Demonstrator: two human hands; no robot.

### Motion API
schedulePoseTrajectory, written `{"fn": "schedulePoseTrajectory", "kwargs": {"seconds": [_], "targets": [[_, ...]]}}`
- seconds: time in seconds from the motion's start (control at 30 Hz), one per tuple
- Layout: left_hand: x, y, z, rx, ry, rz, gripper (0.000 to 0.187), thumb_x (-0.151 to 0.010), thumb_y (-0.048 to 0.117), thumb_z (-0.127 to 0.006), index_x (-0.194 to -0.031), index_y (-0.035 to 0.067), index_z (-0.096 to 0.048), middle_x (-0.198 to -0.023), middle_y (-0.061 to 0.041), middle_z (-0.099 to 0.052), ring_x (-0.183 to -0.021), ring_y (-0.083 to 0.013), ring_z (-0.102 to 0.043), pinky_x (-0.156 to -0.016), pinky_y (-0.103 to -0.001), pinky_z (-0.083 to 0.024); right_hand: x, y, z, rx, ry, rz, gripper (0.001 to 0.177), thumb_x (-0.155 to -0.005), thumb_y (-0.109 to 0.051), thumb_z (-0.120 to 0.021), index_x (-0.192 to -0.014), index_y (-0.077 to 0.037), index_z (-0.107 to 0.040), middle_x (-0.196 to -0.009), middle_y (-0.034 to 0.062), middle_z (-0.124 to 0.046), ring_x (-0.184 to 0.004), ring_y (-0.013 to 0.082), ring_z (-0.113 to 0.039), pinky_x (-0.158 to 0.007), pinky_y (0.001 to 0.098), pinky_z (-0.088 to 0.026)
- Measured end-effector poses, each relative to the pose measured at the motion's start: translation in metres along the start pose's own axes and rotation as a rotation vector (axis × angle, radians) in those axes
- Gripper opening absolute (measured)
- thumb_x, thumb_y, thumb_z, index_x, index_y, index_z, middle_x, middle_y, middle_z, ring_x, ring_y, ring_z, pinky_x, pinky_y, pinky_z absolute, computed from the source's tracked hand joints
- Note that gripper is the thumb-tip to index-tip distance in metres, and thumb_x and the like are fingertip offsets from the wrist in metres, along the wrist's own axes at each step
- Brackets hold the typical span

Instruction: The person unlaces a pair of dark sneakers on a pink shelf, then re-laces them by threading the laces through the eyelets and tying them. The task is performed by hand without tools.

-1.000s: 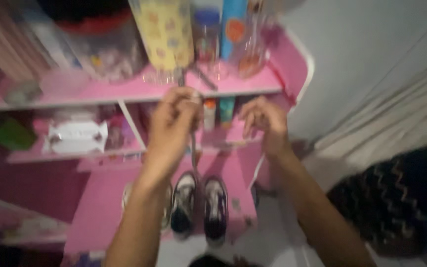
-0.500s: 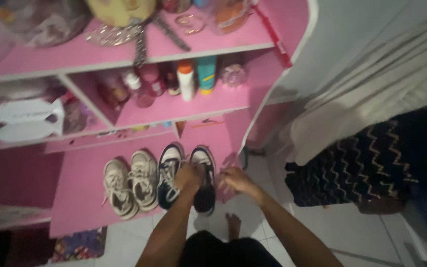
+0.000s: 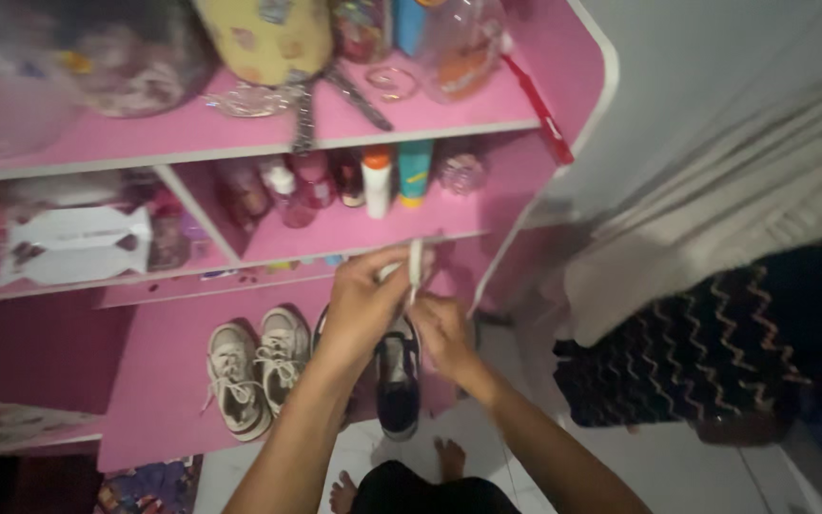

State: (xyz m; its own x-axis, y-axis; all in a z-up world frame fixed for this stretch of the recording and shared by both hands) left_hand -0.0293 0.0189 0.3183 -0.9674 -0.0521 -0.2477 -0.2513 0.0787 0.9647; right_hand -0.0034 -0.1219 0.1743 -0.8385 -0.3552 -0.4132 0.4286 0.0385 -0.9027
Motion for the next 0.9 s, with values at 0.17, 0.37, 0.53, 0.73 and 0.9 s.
{"fn": "schedulePoseTrajectory", "kwargs": {"seconds": [0.17, 0.37, 0.53, 0.73, 0.9], "targets": [[-0.016, 0.072, -0.014, 0.075, -0.050, 0.139, 0.023, -0.094, 0.018, -0.069, -0.106, 0.001, -0.077, -0.069, 0.001, -0.066, -0.053, -0.0039, -0.056, -0.043, -0.021, -0.044, -0.040, -0.070, 0.028, -0.253, -0.008, -0.293, 0.030, -0.088, -0.025, -0.057, -0.083, 0.002, -0.069, -0.073, 0.0080, -0.067, -0.055, 0.0208, -0.069, -0.047, 0.0331, -0.055], [-0.042, 0.114, -0.023, 0.307, -0.044, 0.078, 0.030, -0.105, 0.024, -0.054, -0.094, 0.002, -0.071, -0.060, 0.007, -0.046, -0.047, -0.0032, -0.042, -0.041, -0.022, -0.035, -0.101, -0.158, 0.045, -0.170, -0.030, -0.100, 0.051, -0.105, -0.031, -0.053, -0.073, 0.004, -0.070, -0.055, 0.0098, -0.061, -0.041, 0.0144, -0.054, -0.039, 0.0274, -0.042], [-0.053, 0.152, -0.023, 0.256, -0.005, -0.125, 0.027, -0.107, 0.024, -0.049, -0.100, 0.004, -0.066, -0.072, 0.003, -0.053, -0.059, -0.0056, -0.048, -0.053, -0.023, -0.042, -0.121, -0.202, 0.047, 0.024, 0.139, -0.072, 0.041, -0.098, -0.030, -0.049, -0.085, 0.001, -0.072, -0.065, 0.0078, -0.069, -0.050, 0.0158, -0.065, -0.042, 0.0309, -0.047], [-0.060, 0.196, -0.024, 0.015, -0.115, -0.312, 0.029, -0.102, 0.026, -0.063, -0.113, 0.003, -0.076, -0.100, 0.000, -0.075, -0.087, -0.0054, -0.066, -0.073, -0.023, -0.055, -0.135, -0.240, 0.047, 0.284, 0.180, 0.254, 0.040, -0.096, -0.023, -0.049, -0.078, 0.006, -0.071, -0.066, 0.0150, -0.070, -0.059, 0.0241, -0.068, -0.057, 0.0380, -0.051], [-0.070, 0.204, -0.030, -0.043, -0.109, -0.325, 0.029, -0.098, 0.024, -0.070, -0.115, 0.002, -0.078, -0.100, 0.004, -0.072, -0.082, -0.0038, -0.061, -0.066, -0.023, -0.051, -0.149, -0.253, 0.049, 0.736, 0.135, 0.398, 0.038, -0.092, -0.018, -0.052, -0.067, 0.006, -0.066, -0.064, 0.0227, -0.066, -0.061, 0.0340, -0.067, -0.061, 0.0448, -0.049]]}}
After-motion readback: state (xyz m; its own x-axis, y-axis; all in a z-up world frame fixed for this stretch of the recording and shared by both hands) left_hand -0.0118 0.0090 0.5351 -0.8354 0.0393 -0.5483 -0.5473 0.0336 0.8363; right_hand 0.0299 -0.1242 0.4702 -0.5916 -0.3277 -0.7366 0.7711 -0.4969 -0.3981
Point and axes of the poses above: each hand's wrist, its own x-axis away from the middle knuckle, its own z-axis out of the back of the hand, y = z × x, the point moved 4 cm from there along -x, towards the middle knuckle
